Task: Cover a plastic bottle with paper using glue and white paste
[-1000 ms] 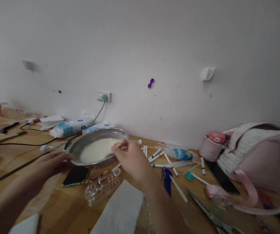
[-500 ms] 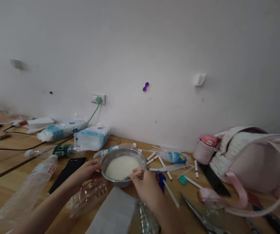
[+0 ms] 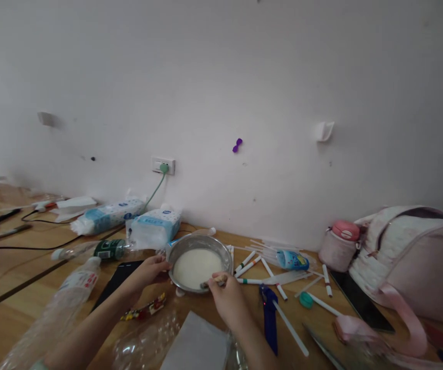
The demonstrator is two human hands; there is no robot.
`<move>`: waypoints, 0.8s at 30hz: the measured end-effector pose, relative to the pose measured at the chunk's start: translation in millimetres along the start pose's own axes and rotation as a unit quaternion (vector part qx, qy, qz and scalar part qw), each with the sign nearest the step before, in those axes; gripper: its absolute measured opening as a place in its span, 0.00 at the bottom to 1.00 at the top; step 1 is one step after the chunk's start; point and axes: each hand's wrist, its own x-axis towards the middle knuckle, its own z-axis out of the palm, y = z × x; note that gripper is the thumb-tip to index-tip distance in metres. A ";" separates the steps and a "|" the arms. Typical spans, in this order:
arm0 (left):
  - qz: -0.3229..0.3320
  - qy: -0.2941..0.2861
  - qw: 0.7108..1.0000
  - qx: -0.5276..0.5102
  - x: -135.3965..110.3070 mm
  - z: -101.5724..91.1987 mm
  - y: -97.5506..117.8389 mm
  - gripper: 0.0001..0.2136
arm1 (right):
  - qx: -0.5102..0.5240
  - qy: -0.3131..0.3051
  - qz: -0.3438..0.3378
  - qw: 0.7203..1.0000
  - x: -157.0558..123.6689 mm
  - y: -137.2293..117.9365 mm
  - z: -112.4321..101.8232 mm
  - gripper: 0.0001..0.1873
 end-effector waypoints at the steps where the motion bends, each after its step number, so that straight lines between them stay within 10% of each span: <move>1: -0.001 -0.005 1.000 -0.005 -0.1 1.2 1.7 0.08 | 0.008 0.003 -0.001 1.000 2.2 -1.9 -0.8 0.10; 13: -0.020 -0.044 0.997 -0.062 -34.3 16.6 20.5 0.07 | 0.026 -0.008 -0.008 1.000 -23.5 -11.4 -31.9 0.23; 24: -0.037 -0.080 0.992 -0.089 -35.3 23.1 -14.5 0.09 | -0.017 -0.013 -0.001 1.000 -48.8 27.3 -20.1 0.26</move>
